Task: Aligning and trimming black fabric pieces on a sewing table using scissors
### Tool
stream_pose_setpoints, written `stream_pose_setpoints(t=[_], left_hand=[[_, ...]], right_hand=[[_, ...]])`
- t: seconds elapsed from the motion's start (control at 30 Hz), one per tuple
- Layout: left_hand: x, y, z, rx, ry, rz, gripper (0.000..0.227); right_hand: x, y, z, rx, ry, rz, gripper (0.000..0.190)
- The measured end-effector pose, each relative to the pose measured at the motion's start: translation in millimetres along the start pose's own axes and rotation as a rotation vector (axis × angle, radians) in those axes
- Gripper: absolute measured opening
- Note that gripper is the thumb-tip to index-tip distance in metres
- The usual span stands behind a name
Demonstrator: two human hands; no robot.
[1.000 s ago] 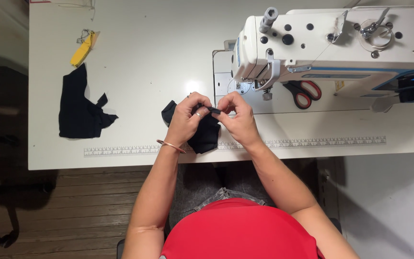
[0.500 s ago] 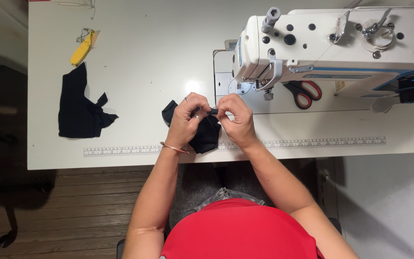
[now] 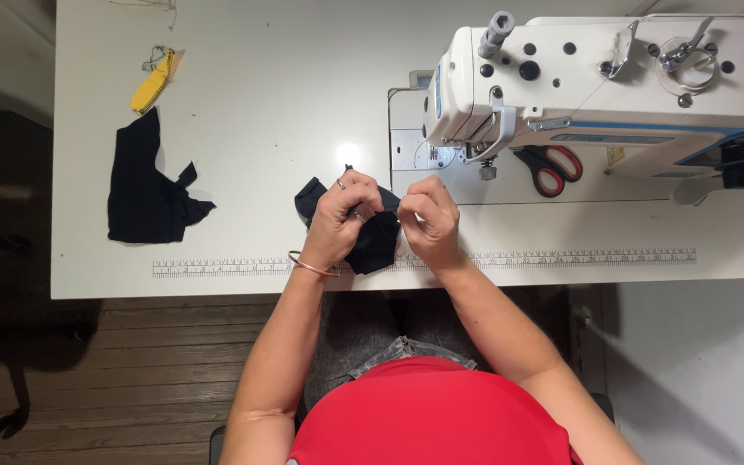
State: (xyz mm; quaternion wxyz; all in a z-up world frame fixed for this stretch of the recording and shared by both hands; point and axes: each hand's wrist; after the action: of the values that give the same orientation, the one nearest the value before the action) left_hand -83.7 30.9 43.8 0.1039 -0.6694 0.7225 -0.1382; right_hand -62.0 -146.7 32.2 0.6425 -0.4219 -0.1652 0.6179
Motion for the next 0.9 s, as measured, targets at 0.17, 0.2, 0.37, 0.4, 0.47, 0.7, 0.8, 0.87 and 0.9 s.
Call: stream_pose_setpoints(t=[0.17, 0.2, 0.37, 0.4, 0.47, 0.7, 0.8, 0.87, 0.9], left_hand=[[1, 1, 1, 0.018, 0.025, -0.003, 0.017], [1, 1, 2, 0.026, 0.029, 0.001, 0.018], [-6, 0, -6, 0.043, 0.011, 0.000, 0.018], [-6, -1, -8, 0.048, 0.010, 0.005, 0.018], [-6, -1, -4, 0.042, 0.010, 0.004, 0.018], [0, -7, -12, -0.020, -0.003, 0.003, 0.014], [0, -7, 0, -0.116, -0.059, -0.004, 0.011], [3, -10, -4, -0.180, -0.057, -0.035, 0.008], [5, -13, -6, -0.245, -0.055, -0.066, 0.006]], right_hand=[[0, -3, 5, 0.013, -0.018, -0.051, 0.025], [0, -4, 8, 0.031, -0.031, -0.067, 0.026], [-5, -5, 4, 0.029, 0.020, -0.074, 0.030], [-5, -6, 4, 0.026, 0.038, -0.068, 0.032], [-3, -1, -1, 0.043, 0.006, -0.027, 0.025], [-7, -23, 20, 0.159, -0.121, 0.111, 0.009], [-8, -6, 6, 0.453, -0.188, 0.176, 0.009], [-7, 3, -7, 0.635, -0.298, 0.185, 0.009], [-6, 8, -15, 0.816, -0.410, 0.192, 0.009]])
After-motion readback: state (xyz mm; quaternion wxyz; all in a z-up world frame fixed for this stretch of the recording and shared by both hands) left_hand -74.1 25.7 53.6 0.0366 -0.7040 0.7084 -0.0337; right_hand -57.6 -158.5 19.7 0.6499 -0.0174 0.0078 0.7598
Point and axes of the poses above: each hand's wrist, its own y-axis away from the middle knuckle, its own x-axis out of the palm, z = x × y, and after that the axes turned 5 degrees about y, right-handed
